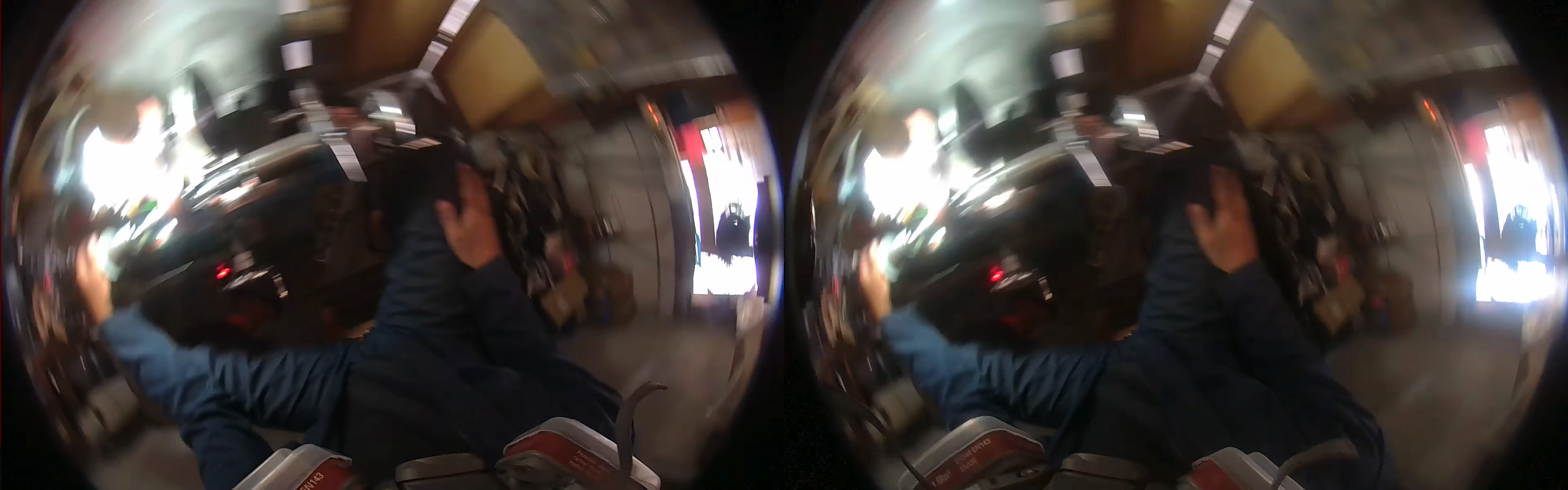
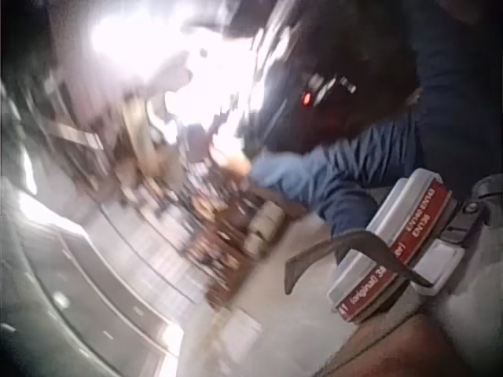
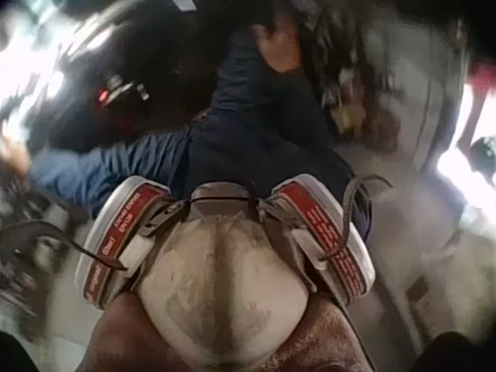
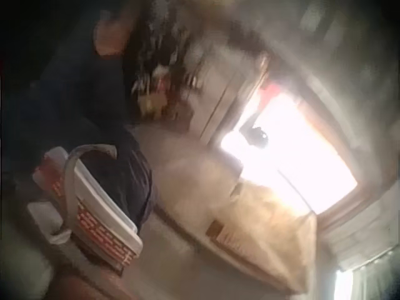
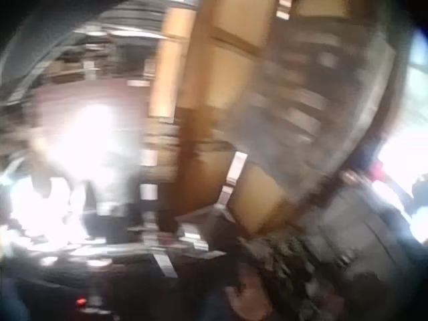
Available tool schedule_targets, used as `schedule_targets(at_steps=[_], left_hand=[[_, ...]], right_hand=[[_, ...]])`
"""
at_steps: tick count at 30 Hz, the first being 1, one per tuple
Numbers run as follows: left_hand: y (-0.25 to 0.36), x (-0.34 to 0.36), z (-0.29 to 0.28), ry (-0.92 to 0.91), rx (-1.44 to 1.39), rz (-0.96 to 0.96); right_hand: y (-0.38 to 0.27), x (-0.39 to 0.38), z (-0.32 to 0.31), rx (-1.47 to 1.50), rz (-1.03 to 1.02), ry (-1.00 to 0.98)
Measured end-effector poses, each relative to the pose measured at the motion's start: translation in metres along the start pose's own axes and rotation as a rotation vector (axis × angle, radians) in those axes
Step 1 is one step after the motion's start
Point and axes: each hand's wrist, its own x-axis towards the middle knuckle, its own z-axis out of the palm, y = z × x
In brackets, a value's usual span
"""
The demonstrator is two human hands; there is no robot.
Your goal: The person operates a lathe-like machine to grind a cylindrical metal part, occasionally using a caliper to measure its diameter and adjusting the machine's position handles.
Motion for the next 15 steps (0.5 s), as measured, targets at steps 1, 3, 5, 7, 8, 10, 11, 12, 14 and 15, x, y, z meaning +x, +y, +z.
schedule_targets(at_steps=[1, 3, 5, 7, 8, 10, 11, 12, 14, 15], left_hand=[[-0.018, -0.005, 0.000, 0.003, 0.110, 0.090], [-0.034, -0.008, -0.001, -0.043, 0.152, 0.074], [-0.011, 0.006, 0.004, -0.058, -0.058, -0.211], [0.008, 0.016, -0.008, -0.077, -0.343, -0.496], [0.006, 0.018, -0.010, -0.078, -0.392, -0.541], [-0.007, 0.015, -0.024, -0.076, -0.412, -0.581], [-0.014, 0.019, -0.025, -0.092, -0.436, -0.583], [-0.024, 0.017, -0.022, -0.102, -0.468, -0.594], [-0.027, 0.020, -0.028, -0.163, -0.397, -0.472], [-0.019, 0.021, -0.028, -0.153, -0.424, -0.531]], right_hand=[[0.004, -0.005, -0.009, 0.050, 0.036, -0.055], [0.016, -0.022, -0.018, 0.115, 0.154, -0.090], [0.036, -0.040, -0.026, 0.106, 0.280, -0.044], [0.053, -0.051, -0.027, 0.240, 0.351, -0.068], [0.067, -0.053, -0.030, 0.250, 0.363, -0.056], [0.100, -0.050, -0.027, 0.405, 0.590, -0.315], [0.120, -0.058, -0.022, 0.422, 0.601, -0.311], [0.144, -0.067, -0.017, 0.249, 0.547, -0.159], [0.177, -0.071, -0.024, 0.044, 0.512, 0.077], [0.192, -0.070, -0.031, 0.001, 0.535, 0.163]])
